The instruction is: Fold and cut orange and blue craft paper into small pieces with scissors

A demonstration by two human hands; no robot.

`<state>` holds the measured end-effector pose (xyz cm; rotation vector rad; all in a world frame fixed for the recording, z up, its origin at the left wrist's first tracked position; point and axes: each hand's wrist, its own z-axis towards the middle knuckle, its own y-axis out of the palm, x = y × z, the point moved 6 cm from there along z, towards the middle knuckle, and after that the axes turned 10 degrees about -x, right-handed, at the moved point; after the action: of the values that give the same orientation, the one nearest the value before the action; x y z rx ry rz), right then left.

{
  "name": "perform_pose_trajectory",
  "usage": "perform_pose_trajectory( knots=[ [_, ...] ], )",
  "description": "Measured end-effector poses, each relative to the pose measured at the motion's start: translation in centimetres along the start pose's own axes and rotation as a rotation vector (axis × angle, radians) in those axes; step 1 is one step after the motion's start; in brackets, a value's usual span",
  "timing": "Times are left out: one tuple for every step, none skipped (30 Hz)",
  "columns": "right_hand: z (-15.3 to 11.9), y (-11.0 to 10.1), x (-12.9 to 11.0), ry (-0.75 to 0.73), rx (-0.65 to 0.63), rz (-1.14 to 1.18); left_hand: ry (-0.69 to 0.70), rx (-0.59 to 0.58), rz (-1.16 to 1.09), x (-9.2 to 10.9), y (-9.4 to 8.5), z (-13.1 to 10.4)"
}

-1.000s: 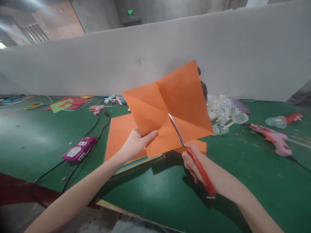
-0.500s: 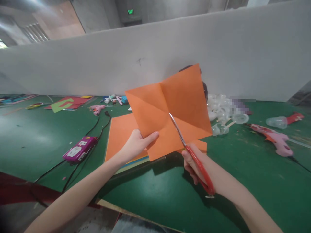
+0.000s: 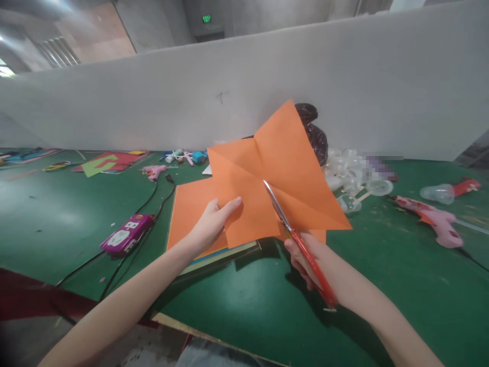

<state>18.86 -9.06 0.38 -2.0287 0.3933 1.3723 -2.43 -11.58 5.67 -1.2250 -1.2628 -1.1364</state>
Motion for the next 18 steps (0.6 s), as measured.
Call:
perform_pose_trajectory(
  knots=[
    [0.0,-0.1,0.2,0.018,0.008,0.012,-0.005,-0.005,0.018,-0.1,0.0,0.0],
    [-0.1,-0.2,0.4,0.024,0.021,0.014,0.004,-0.017,0.019,-0.2,0.1,0.1],
    [-0.3,-0.4,0.5,0.018,0.035,0.008,0.024,-0.038,0.004,-0.2,0.2,0.1],
    [-0.4,-0.6,0.4,0.0,0.047,-0.011,0.046,-0.059,-0.018,-0.2,0.4,0.1],
    [-0.6,-0.7,0.2,-0.021,0.044,-0.034,0.066,-0.073,-0.035,-0.2,0.5,0.1],
    [-0.7,-0.7,0.0,-0.044,0.029,-0.057,0.083,-0.078,-0.041,-0.1,0.5,0.0],
    [-0.9,-0.7,-0.2,-0.062,0.01,-0.08,0.093,-0.075,-0.039,-0.1,0.5,0.0],
    [-1.0,-0.7,-0.5,-0.079,-0.007,-0.099,0.099,-0.071,-0.032,-0.1,0.5,0.0],
    [-1.1,-0.7,-0.7,-0.096,-0.019,-0.11,0.104,-0.064,-0.023,0.0,0.5,-0.1],
    [-1.2,-0.6,-1.0,-0.111,-0.028,-0.114,0.109,-0.061,-0.013,0.0,0.5,-0.1],
    [-1.2,-0.6,-1.2,-0.122,-0.033,-0.115,0.109,-0.058,-0.004,0.1,0.5,-0.1],
    [-1.2,-0.6,-1.2,-0.125,-0.036,-0.116,0.103,-0.055,0.006,0.1,0.5,-0.1],
    [-1.2,-0.6,-1.2,-0.122,-0.04,-0.116,0.097,-0.05,0.013,0.0,0.5,-0.2],
    [-1.2,-0.6,-1.1,-0.117,-0.042,-0.114,0.093,-0.043,0.017,0.0,0.5,-0.2],
    [-1.1,-0.6,-1.0,-0.112,-0.04,-0.108,0.089,-0.035,0.02,0.0,0.5,-0.2],
    [-1.1,-0.6,-0.9,-0.108,-0.036,-0.098,0.089,-0.029,0.025,0.0,0.5,-0.3],
    [-1.1,-0.5,-0.8,-0.109,-0.031,-0.083,0.094,-0.026,0.034,0.1,0.5,-0.3],
    [-1.0,-0.5,-0.8,-0.116,-0.018,-0.064,0.103,-0.028,0.05,0.2,0.6,-0.3]
  ],
)
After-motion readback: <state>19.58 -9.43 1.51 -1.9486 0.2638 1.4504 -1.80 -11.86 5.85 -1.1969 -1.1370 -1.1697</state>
